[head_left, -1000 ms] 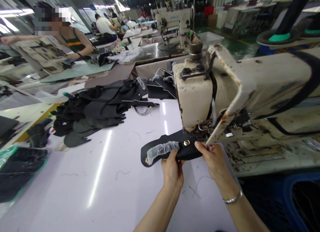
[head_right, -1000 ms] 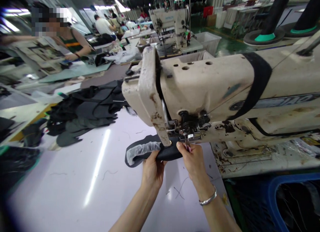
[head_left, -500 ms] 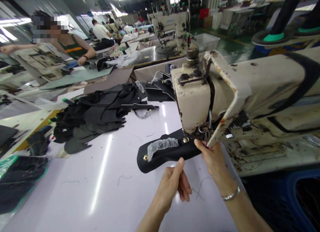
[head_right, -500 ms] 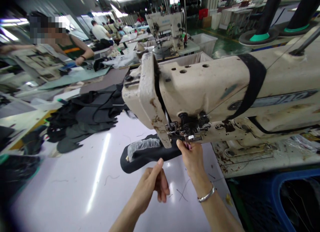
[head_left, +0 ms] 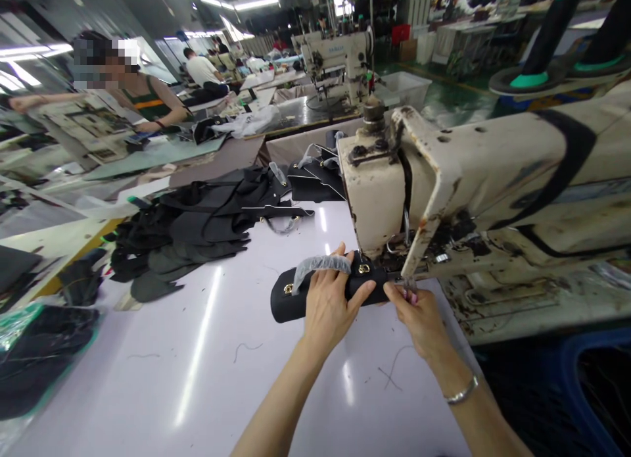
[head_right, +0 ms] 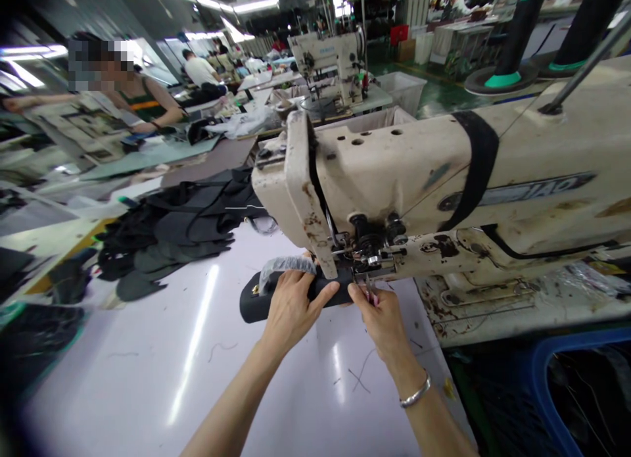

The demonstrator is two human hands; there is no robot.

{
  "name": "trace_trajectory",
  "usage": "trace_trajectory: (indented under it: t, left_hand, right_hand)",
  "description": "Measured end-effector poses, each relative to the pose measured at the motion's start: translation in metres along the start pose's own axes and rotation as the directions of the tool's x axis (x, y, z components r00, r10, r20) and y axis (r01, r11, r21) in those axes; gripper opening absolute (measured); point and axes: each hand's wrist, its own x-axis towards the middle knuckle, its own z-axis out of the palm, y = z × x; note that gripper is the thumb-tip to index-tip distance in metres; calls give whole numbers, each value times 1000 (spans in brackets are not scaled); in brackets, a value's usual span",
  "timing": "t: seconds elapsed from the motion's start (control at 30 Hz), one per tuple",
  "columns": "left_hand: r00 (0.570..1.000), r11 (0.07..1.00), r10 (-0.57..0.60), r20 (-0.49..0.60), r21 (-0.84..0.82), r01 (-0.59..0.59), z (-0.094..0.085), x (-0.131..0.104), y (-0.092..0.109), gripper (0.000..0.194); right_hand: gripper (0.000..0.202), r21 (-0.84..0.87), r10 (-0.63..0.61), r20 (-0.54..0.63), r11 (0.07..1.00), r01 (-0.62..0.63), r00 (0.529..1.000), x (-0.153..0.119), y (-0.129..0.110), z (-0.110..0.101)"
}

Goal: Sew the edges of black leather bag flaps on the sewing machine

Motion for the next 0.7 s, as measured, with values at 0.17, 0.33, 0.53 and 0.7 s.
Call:
trace_trajectory:
  t: [0.17,0.33,0.53,0.7]
  left_hand:
    - [996,987,4,88,157,-18,-13,1,4,25]
    - [969,887,115,219,416,-200,-17,1,9,36]
    - [948,896,147,281,368,-248,-19,6,1,40]
    - [934,903,221,282,304,-305,-15,20,1,43]
  right_hand:
    - [51,-9,-29,38,1000,29,999,-4,10,-3]
    - [49,-122,-46,39,991,50,998,-1,11,-9]
    - [48,-174,-83,53,980,91,995,0,9,-13]
    - [48,-203,-113,63,971,123,992,1,7,-14]
